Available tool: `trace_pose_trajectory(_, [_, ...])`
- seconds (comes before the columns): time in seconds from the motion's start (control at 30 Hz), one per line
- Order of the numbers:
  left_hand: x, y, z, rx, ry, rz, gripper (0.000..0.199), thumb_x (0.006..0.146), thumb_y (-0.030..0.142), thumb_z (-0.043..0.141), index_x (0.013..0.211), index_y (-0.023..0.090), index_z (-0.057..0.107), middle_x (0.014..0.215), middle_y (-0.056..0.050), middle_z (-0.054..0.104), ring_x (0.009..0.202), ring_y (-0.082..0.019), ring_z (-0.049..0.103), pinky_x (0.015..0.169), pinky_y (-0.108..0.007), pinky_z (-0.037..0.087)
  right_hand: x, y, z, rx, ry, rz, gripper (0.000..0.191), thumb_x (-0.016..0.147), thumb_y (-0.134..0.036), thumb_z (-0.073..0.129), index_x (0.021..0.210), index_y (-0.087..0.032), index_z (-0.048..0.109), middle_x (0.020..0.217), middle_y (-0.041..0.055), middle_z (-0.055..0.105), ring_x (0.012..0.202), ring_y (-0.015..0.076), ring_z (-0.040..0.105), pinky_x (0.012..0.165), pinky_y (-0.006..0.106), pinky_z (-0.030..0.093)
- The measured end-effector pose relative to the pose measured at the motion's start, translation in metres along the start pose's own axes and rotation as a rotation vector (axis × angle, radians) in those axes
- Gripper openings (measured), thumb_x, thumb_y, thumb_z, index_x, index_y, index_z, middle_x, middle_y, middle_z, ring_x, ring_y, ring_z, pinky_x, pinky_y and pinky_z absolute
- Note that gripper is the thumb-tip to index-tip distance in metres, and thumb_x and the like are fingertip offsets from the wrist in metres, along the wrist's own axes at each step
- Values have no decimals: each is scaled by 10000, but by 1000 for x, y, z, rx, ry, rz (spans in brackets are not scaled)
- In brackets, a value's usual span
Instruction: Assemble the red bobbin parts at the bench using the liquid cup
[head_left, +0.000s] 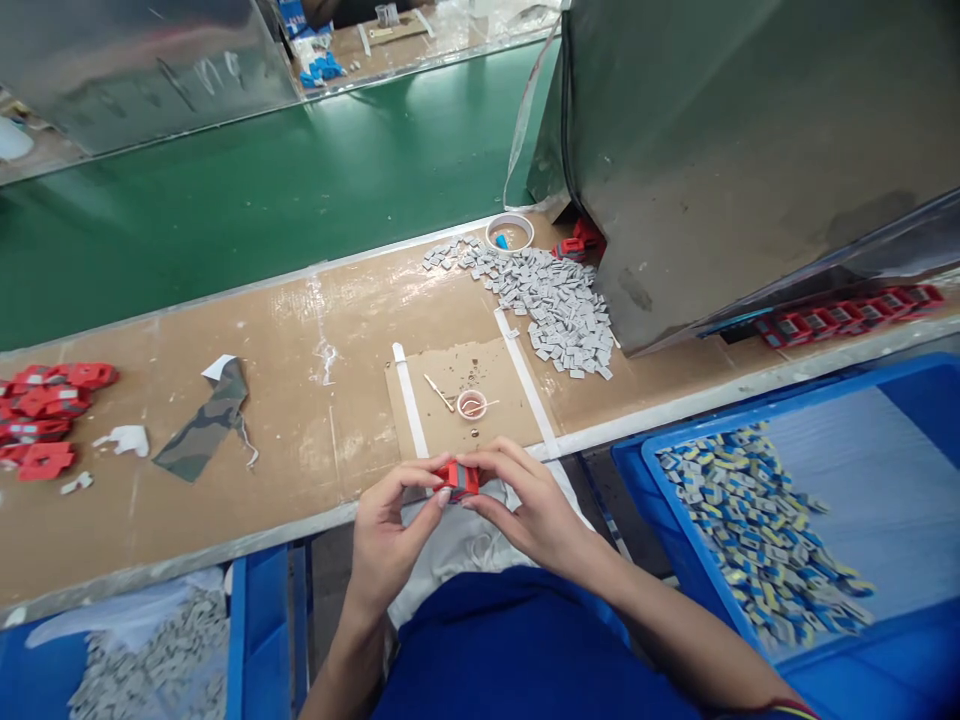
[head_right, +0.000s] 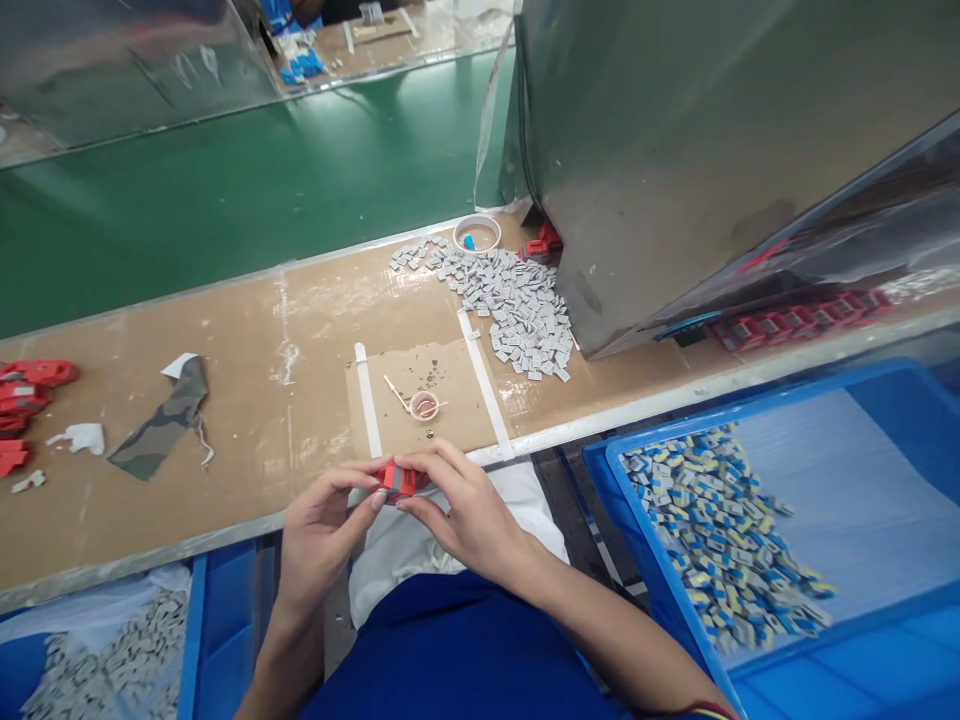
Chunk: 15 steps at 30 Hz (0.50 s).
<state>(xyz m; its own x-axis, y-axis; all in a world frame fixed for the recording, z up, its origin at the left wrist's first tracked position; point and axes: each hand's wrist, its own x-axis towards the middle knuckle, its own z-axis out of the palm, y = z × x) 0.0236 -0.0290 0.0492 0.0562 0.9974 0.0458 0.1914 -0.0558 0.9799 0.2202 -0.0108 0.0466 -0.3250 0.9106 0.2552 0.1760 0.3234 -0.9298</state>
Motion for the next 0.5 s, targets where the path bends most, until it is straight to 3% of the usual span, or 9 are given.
trace_pose_trajectory(0.2, [1,3,1,222,87,272,165,892,59,715,962,207,744,1099,-78,795,1038,-188,766,917,-288,615,-5,9,11,112,66,78,330,984,-274,671,1309,-246,623,1065,64,625,938,171,698,841,306,622])
trace_pose_trajectory(0.33, [2,6,3,360,72,462,217,870,-33,684,914,178,713,1137,-118,776,1027,-193,760,883,-293,617,-6,9,13,134,84,87,304,986,-280,665,1287,-242,643,1011,51,603,895,164,682,814,302,618])
trace_pose_trajectory(0.5, [1,2,1,386,17,497,213,867,-47,667,888,165,678,1103,-135,755,1031,-201,746,897,-315,610,-5,11,12,179,76,138,241,959,-255,694,1198,-226,683,976,49,622,872,163,669,800,299,605])
